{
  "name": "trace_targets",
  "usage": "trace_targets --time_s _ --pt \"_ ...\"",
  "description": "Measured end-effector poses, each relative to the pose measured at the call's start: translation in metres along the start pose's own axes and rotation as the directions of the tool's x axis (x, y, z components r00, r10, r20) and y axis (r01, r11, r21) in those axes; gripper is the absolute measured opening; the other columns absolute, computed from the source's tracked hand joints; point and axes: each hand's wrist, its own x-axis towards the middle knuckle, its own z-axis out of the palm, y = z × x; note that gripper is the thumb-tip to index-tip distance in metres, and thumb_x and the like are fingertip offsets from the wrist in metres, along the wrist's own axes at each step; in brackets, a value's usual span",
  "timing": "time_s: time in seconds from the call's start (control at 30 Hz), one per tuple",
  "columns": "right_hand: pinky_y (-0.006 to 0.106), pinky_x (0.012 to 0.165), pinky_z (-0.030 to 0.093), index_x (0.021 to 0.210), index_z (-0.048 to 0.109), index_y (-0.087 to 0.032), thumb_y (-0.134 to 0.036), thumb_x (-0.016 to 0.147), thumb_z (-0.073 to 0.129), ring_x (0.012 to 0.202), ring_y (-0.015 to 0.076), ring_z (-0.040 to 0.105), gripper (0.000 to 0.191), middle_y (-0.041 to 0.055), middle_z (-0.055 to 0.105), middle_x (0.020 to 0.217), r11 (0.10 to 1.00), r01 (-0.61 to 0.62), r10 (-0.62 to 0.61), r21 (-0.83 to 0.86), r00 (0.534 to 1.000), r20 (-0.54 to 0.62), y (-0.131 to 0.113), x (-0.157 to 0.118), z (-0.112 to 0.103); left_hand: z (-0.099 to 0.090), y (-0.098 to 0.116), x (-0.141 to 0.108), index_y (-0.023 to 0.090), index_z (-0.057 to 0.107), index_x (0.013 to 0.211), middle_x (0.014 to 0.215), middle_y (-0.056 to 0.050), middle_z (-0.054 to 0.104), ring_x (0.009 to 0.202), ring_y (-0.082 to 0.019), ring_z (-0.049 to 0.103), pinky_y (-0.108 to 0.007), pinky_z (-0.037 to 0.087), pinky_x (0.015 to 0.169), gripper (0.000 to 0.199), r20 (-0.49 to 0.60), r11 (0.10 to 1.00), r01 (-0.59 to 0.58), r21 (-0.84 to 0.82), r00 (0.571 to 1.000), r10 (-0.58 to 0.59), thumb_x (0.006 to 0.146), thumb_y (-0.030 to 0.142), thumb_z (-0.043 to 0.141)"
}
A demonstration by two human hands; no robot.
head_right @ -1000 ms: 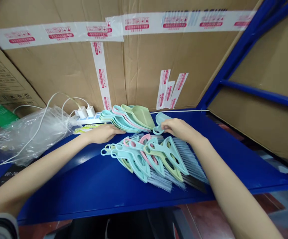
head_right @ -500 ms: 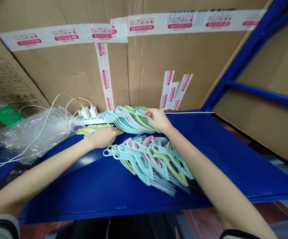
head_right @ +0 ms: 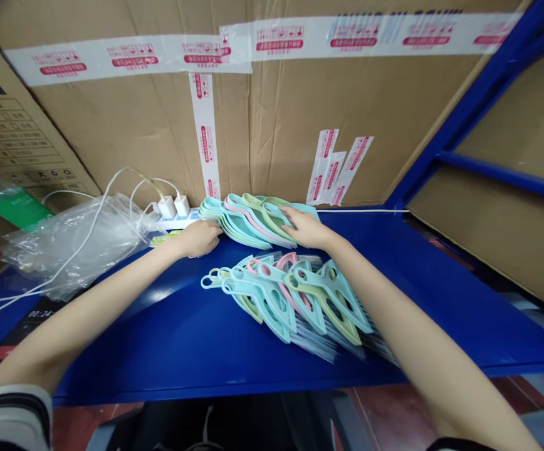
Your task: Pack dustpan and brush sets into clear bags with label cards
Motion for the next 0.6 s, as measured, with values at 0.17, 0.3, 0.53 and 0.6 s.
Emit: trace_targets --time_s 0.17,0.3,0.53,0.6 --pt "0.049 0.100 0.051 0.141 0.049 -0.015 -0.026 0.088 0.051 0.125 0.0334 0.059 0.054 0.0167 0.058 0.141 0.999 -0.007 0.007 -0.036 1.000 0.012 -0.001 0.000 0.002 0.000 -0.005 0.002 0.017 0.056 0.126 0.126 -0.010 0.059 0.107 -0.023 0.062 -0.045 0.056 0.089 0.038 0.012 1.000 0.005 0.011 1.000 -0.005 0.094 0.038 0.060" --pt "0.049 0.098 0.053 0.139 0.051 -0.018 -0.025 0.089 0.050 0.118 0.0324 0.064 0.051 0.0145 0.067 0.130 0.998 -0.013 0.014 -0.061 1.000 0.018 0.003 -0.003 -0.001 -0.007 0.001 -0.005 0.014 0.065 0.111 0.111 -0.011 0.067 0.103 -0.023 0.063 -0.043 0.054 0.090 0.022 0.002 0.999 -0.011 0.036 1.000 0.011 0.095 0.027 0.055" --pt "0.048 0.092 0.056 0.132 0.058 -0.020 -0.020 0.087 0.049 0.107 0.0318 0.070 0.046 0.0116 0.075 0.111 0.997 -0.020 0.020 -0.077 1.000 0.008 0.004 -0.009 -0.005 -0.032 0.010 -0.042 0.013 0.071 0.100 0.095 -0.012 0.072 0.098 -0.026 0.064 -0.040 0.050 0.090 0.030 -0.082 0.998 -0.043 0.053 0.996 0.047 0.089 0.012 0.043" --pt "0.049 0.092 0.056 0.132 0.058 -0.020 -0.019 0.087 0.049 0.110 0.0323 0.069 0.046 0.0119 0.075 0.113 0.997 -0.023 0.023 -0.078 1.000 -0.006 0.001 -0.008 -0.003 -0.037 0.014 -0.055 0.014 0.069 0.107 0.099 -0.012 0.073 0.099 -0.025 0.064 -0.041 0.049 0.091 0.032 -0.097 0.998 -0.050 0.042 0.994 0.054 0.091 0.013 0.042"
